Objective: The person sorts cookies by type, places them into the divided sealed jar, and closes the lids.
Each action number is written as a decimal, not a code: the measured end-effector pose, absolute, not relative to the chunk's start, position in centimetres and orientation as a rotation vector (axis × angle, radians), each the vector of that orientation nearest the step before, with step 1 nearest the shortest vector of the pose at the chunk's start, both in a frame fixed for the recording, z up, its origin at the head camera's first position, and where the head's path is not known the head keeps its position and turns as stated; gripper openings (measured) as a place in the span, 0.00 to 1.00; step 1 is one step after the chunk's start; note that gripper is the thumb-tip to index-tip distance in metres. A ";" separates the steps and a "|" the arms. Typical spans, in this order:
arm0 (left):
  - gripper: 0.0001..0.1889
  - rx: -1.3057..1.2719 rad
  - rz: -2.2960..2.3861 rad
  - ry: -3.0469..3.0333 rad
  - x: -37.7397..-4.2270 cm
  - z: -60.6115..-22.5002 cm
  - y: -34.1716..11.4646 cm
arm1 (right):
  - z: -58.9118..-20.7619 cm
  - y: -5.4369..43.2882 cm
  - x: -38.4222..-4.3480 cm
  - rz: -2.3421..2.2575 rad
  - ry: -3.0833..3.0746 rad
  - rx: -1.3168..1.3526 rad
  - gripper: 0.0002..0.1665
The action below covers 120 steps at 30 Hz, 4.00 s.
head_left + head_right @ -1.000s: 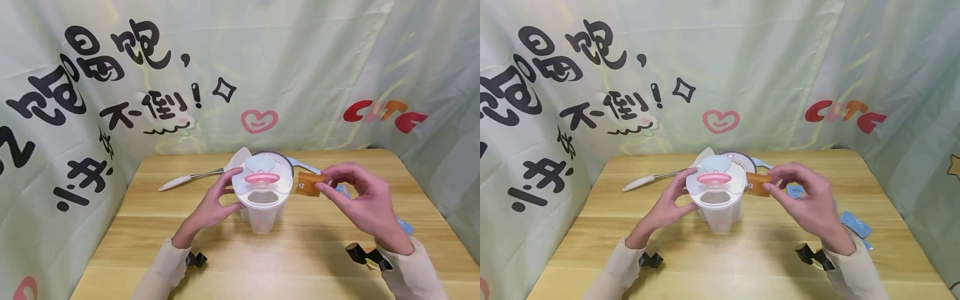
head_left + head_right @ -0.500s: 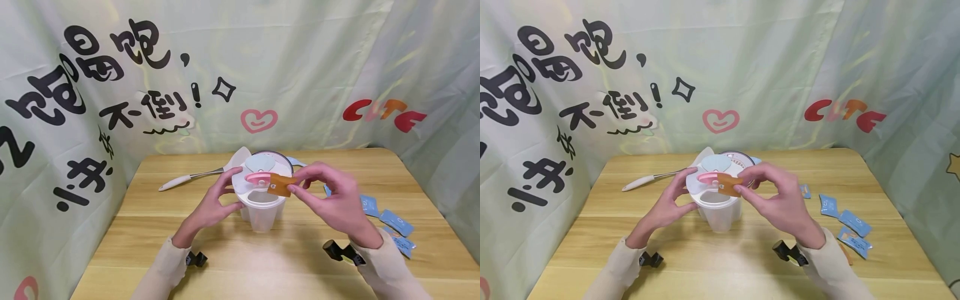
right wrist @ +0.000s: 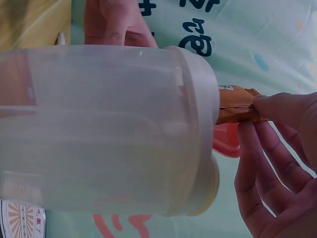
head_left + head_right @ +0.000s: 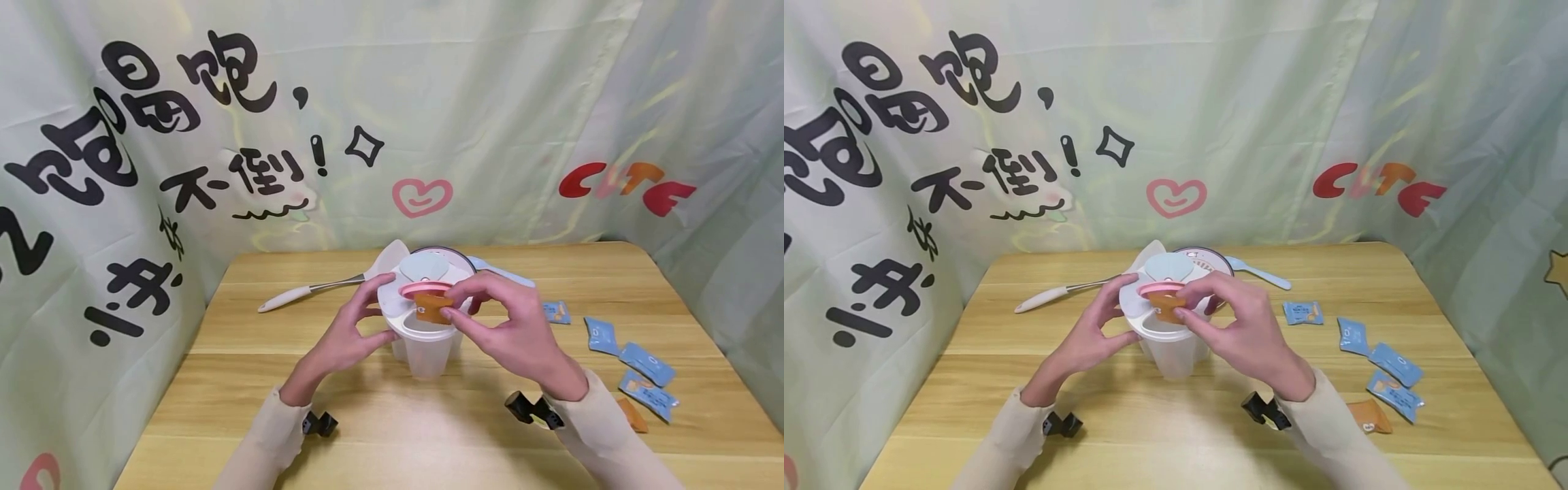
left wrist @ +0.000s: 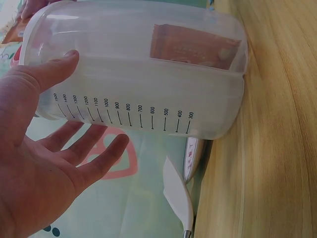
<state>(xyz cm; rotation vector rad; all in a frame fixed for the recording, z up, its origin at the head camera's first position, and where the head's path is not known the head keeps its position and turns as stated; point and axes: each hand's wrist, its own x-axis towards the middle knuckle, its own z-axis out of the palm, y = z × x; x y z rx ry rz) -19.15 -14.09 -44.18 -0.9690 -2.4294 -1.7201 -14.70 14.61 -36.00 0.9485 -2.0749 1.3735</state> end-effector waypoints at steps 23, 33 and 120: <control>0.49 -0.976 -1.712 -2.425 -19.1 -44.0 -14.1 | -37.7 14.2 -15.1 1.240 -2.030 1.017 0.11; 0.48 -0.989 -1.708 -2.408 -19.1 -44.1 -14.1 | -37.7 14.6 -14.9 1.260 -1.976 1.014 0.11; 0.49 -0.976 -1.726 -2.414 -19.5 -44.1 -14.0 | -49.6 37.3 -8.8 0.953 -2.868 0.788 0.34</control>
